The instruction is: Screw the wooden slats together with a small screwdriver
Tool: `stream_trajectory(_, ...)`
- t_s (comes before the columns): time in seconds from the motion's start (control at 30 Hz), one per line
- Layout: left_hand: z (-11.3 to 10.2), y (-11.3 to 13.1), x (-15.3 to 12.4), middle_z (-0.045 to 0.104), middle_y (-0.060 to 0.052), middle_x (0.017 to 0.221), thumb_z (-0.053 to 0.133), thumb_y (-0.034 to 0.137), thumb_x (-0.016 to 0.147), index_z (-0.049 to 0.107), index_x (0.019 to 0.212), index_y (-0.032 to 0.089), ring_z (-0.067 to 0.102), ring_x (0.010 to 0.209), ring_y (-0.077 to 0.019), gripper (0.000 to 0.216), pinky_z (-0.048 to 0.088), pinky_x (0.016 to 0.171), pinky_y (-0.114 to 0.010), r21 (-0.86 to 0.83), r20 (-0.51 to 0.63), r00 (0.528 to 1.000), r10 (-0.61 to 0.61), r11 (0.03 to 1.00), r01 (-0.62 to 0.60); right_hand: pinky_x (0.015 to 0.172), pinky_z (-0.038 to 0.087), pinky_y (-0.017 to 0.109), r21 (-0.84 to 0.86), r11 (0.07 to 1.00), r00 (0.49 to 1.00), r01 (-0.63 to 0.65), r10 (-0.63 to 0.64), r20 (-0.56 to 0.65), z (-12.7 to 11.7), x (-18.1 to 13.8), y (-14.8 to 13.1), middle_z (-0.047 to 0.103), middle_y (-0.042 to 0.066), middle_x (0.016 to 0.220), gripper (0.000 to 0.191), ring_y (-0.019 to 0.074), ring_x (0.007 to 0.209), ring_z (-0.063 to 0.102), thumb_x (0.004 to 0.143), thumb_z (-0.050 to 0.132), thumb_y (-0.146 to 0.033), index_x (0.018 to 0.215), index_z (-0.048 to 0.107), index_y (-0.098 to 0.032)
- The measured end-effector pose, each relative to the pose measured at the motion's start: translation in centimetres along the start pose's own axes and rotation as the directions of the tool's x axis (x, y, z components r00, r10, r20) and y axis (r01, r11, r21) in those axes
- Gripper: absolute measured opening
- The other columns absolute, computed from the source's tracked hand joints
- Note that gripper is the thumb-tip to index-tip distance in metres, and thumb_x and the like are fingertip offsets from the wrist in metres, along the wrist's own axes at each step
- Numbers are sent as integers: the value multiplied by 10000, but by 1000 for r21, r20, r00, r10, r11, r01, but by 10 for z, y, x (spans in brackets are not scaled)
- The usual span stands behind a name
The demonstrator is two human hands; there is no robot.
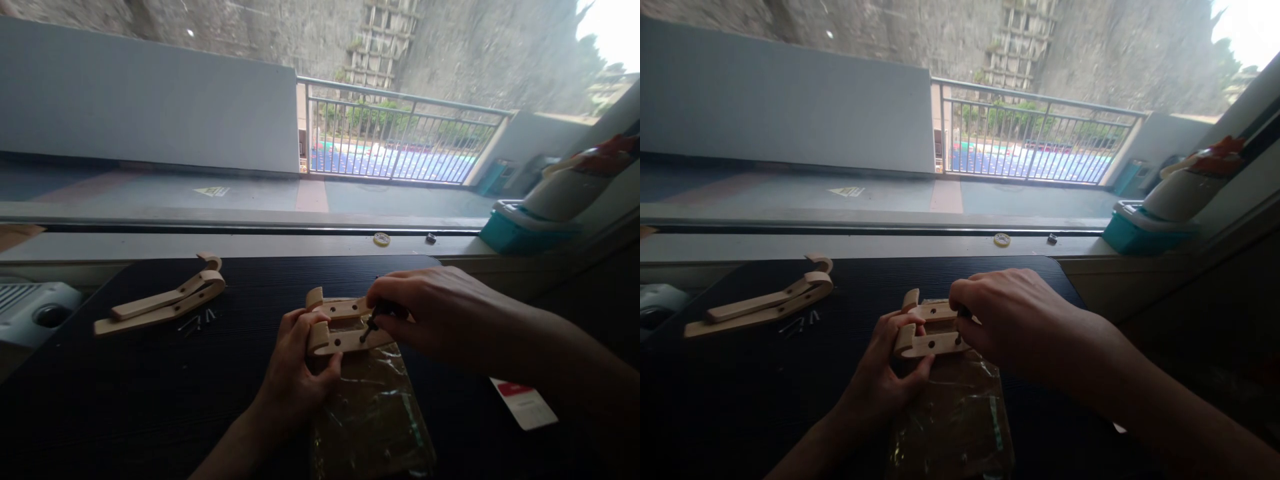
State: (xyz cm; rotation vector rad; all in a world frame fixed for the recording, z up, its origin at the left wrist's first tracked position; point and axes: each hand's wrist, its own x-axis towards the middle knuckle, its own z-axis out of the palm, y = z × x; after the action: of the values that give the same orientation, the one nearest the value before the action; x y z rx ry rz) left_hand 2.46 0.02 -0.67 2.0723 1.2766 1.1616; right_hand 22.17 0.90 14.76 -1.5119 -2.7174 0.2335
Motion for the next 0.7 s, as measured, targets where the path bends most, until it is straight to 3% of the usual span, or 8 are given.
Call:
stream_trajectory(0.1,0,-1,0,466,-69,1159,603,167,727,450,1111,246,477,1169,-233,421,451,995,-420,14,1,1000,13,1000,-13,509,250,248,57,992,991,116,-120,61,0,2,3,578,-34,672,134,99,557,472,879,486,-236,750,507,-207)
stream_trajectory(0.2,1,-2,-1,456,-63,1172,609,163,729,441,1122,257,465,1184,-222,438,452,998,-388,29,4,1000,13,999,-14,511,270,249,111,985,989,134,-140,54,10,4,6,561,-36,675,128,98,545,454,894,465,-207,766,470,-207)
stream_trajectory(0.33,2,-4,-3,465,-55,1155,604,154,738,439,1122,261,455,1189,-202,431,460,988,-334,57,13,1000,4,998,-5,500,297,246,205,978,999,-38,35,18,26,3,14,551,-39,645,132,108,531,458,913,447,-255,786,457,-219)
stream_trajectory(0.47,1,-4,-4,488,-57,1119,602,144,730,435,1126,248,446,1188,-199,442,452,996,-320,100,5,1000,28,995,-28,448,312,223,309,929,972,-205,230,-48,36,2,23,578,-44,634,168,107,520,485,909,457,-348,789,476,-232)
stream_trajectory(0.6,0,-4,-3,519,-58,1090,608,163,724,445,1118,240,464,1175,-214,434,453,995,-339,139,2,999,41,989,-41,456,401,185,486,851,966,-200,253,-45,40,-4,30,644,-49,695,157,102,560,565,880,509,-399,835,562,-258)
stream_trajectory(0.7,-2,-3,-3,564,-41,1020,608,175,726,452,1128,249,493,1152,-228,438,435,1014,-386,154,-1,1000,22,988,-22,445,442,166,530,827,927,-188,328,-183,42,-11,39,665,-43,689,162,106,557,596,868,523,-407,852,593,-262)
